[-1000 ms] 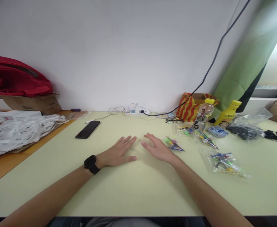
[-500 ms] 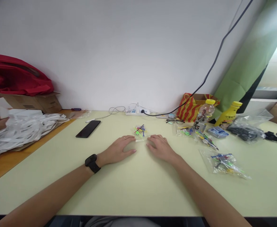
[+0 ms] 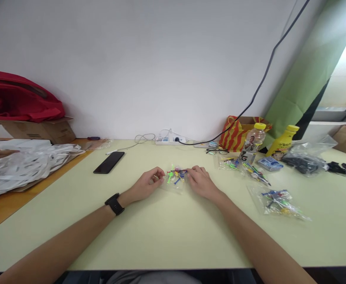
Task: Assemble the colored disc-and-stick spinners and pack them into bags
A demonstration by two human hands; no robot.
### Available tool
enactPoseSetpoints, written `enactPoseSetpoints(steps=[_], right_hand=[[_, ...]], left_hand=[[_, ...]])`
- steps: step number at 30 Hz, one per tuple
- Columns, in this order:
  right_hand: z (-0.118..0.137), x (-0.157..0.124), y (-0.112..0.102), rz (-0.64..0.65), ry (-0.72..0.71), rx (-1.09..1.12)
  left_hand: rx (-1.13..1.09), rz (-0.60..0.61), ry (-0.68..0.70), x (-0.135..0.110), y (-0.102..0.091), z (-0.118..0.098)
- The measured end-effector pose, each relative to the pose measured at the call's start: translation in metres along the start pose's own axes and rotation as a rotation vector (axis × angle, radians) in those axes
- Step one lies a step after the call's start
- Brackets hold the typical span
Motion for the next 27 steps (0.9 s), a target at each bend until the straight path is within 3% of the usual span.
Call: enactPoseSetpoints(steps=[4,7,15,20,24,27], right_hand=[[0.009,0.000,0.001,0.012,-0.012,0.160],[0.017,-0.001,0.006,0.008,0.021,0.297],[0.017,-0.004,0.007,0.061,0.084,0.331],[0.020,-0.005,0.003,-0.085,0.105,0.211],[0.025,-0.004,-0.005,-0.288,0.102,0.329],[0.033,-0.004,-0.014,-0.393,0.048,0.438]], left_hand=[[-0.092,-0.065,-0.016,0.001,0.002,0.001],[-0.095,-0.034,-0.045,0.001,0.002,0.003],[0.004,-0.114,-0.025,0.003,-0.001,0.005],[-0.095,-0.158,-0.165,0.005,-0.004,0.003],[-0.259,-0.043,-0.306,0.003,-0.003,-0.003],[-0.227,0.006,-0.267,0.002,-0.001,-0.006]])
Point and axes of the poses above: each hand's wrist, its own x-axis towards the middle knuckle, its own y-axis out of the palm, z = x × y, the point moved 1 cm from there along x, towards the middle knuckle, and after that the axes turned 5 degrees about -z, right-handed, at the moved point
